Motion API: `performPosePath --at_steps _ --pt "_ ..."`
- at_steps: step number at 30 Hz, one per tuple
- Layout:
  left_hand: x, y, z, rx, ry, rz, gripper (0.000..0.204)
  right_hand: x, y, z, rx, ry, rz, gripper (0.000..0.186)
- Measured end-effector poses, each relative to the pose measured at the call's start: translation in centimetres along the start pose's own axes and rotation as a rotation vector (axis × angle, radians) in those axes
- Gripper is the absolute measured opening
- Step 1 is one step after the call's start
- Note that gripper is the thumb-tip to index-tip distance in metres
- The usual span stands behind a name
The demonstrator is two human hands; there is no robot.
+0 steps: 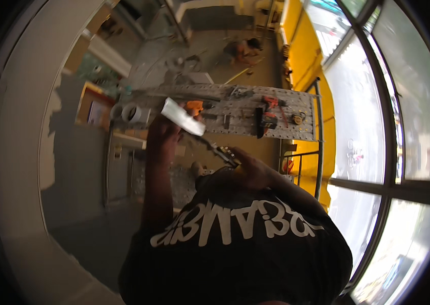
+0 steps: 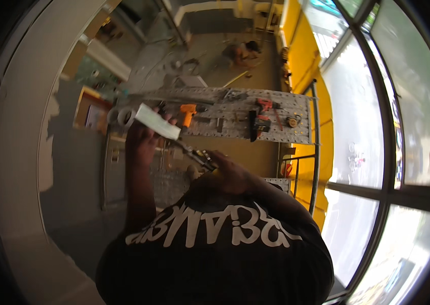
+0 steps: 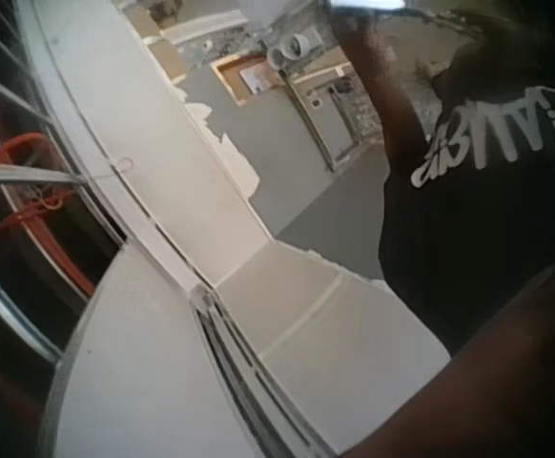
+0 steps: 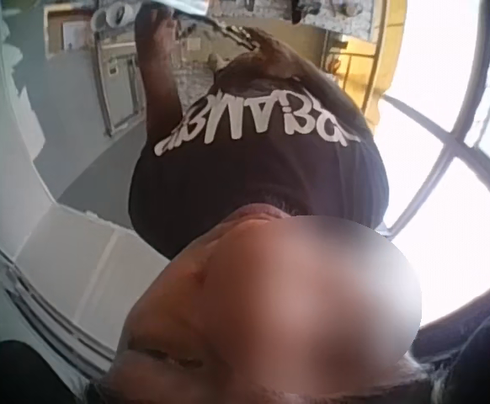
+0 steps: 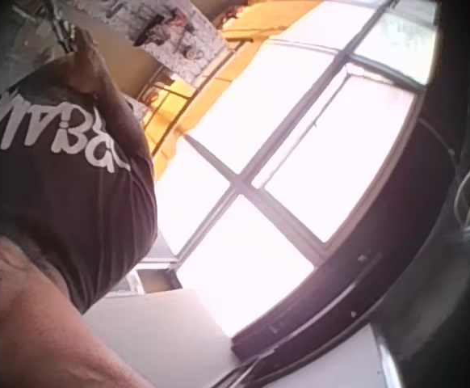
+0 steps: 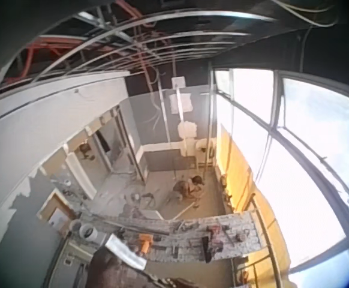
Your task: The person uses tin snips to cut a metal profile while standing on scaffolding. They then use a tape measure to check the distance between ceiling frame members and hold the cut piece up to the frame.
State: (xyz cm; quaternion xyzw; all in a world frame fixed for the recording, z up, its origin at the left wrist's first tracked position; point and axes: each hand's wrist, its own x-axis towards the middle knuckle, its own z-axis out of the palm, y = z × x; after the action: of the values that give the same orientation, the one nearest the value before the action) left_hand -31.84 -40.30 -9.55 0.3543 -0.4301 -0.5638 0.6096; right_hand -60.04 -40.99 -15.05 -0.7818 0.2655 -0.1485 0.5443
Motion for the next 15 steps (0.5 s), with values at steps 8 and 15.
performPosePath --at_steps 8,15 --pt "0.9 1.2 1.6 0.039 0.034 0.004 0.063 0.2 0.2 -0.2 -0.039 0.038 -0.03 0.08" --pt "0.9 1.2 1.5 0.041 0.023 0.017 0.055 0.2 -0.1 -0.2 -0.046 0.019 -0.048 0.079"
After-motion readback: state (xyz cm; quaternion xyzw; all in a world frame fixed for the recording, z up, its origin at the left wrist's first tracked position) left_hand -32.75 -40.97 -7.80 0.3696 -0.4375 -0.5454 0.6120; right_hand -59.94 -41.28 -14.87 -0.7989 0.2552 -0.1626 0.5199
